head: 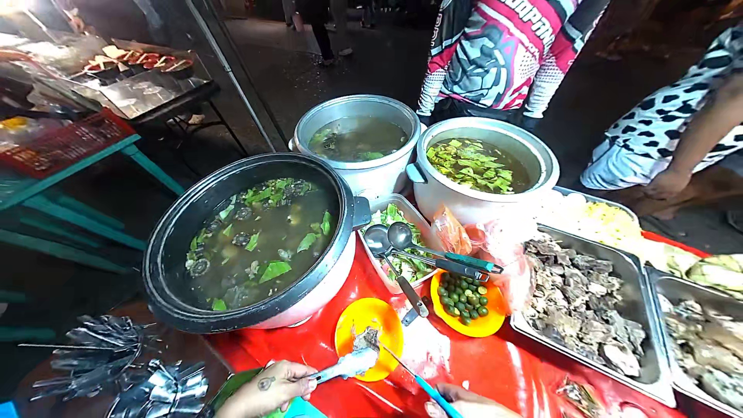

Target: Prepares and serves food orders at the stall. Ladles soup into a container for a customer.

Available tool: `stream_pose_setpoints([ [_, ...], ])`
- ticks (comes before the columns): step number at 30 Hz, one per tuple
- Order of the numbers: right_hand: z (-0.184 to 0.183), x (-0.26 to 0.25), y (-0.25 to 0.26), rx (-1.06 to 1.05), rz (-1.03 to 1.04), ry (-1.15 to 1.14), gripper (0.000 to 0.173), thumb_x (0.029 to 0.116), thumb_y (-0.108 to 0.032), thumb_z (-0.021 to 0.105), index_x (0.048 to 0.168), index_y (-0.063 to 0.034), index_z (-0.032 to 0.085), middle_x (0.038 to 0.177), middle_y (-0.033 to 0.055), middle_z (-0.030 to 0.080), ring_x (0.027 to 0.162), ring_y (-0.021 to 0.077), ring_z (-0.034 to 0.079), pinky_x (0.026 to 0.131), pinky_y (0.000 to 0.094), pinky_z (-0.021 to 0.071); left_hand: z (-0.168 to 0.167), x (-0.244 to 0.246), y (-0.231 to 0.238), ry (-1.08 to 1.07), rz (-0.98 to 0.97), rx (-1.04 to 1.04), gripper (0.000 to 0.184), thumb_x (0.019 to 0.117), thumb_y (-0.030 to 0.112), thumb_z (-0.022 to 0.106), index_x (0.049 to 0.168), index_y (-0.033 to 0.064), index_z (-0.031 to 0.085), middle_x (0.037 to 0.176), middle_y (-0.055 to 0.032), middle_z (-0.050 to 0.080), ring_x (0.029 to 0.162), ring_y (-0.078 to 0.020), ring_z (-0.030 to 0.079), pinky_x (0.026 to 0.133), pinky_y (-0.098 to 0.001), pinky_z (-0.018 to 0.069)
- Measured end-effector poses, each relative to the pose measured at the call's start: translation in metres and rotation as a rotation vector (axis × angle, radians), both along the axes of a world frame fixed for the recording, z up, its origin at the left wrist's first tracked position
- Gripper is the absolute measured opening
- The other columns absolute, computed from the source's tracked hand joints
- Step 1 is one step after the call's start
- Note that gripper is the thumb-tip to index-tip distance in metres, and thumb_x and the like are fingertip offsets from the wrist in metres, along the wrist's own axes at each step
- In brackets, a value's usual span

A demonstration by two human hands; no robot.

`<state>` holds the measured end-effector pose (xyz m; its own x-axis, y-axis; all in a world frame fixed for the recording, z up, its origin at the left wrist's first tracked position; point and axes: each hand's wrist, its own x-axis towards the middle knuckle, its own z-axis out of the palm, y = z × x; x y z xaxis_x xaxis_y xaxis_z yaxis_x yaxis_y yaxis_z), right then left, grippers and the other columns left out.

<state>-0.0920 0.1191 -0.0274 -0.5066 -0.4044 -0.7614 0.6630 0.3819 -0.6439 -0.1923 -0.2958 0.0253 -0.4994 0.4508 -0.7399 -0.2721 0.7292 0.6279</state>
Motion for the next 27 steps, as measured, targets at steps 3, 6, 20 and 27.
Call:
stream_pose_setpoints([
  [3,-0.002,-0.019,-0.007,-0.030,0.054,-0.033,0.052,0.0948,-0.056,0.064,0.116,-0.0098,0.055,0.086,-0.0012,0.052,0.069,0.0083,0.048,0.065,0.0307,0.0430,0.003,-0.005,0.004,-0.039,-0.048,0.020,0.030,0.1053,0.032,0.056,0.124,0.0127,0.070,0.089,0.0049,0.070,0.055,-0.0003,0.050,0.051,-0.0199,0.0407],
  [6,-0.004,-0.033,-0.002,0.014,0.105,-0.006,0.049,0.0929,-0.054,0.069,0.111,-0.0101,0.057,0.085,-0.0006,0.053,0.069,0.0085,0.048,0.064,0.0304,0.0415,0.005,-0.010,0.004,-0.031,-0.065,0.042,0.028,0.1050,0.030,0.057,0.121,0.0112,0.071,0.085,0.0050,0.069,0.056,0.0002,0.050,0.051,-0.0188,0.0408],
  [20,-0.033,-0.008,0.001,0.183,0.076,0.071,0.039,0.0887,-0.044,0.079,0.088,-0.0078,0.065,0.066,-0.0009,0.063,0.053,0.0087,0.056,0.051,0.0291,0.0470,-0.001,-0.046,0.011,0.011,-0.282,-0.106,0.033,0.1044,0.035,0.058,0.123,0.0105,0.071,0.095,-0.0031,0.071,0.073,-0.0081,0.061,0.072,-0.0313,0.0513],
  [27,-0.031,-0.034,-0.005,0.103,0.288,-0.001,0.060,0.0932,-0.058,0.066,0.120,-0.0050,0.057,0.097,0.0081,0.059,0.081,0.0156,0.054,0.072,0.0391,0.0443,0.009,-0.061,0.030,0.094,-0.506,-0.223,0.039,0.1026,0.045,0.057,0.127,0.0179,0.071,0.114,-0.0107,0.073,0.108,-0.0268,0.067,0.100,-0.0563,0.0478],
])
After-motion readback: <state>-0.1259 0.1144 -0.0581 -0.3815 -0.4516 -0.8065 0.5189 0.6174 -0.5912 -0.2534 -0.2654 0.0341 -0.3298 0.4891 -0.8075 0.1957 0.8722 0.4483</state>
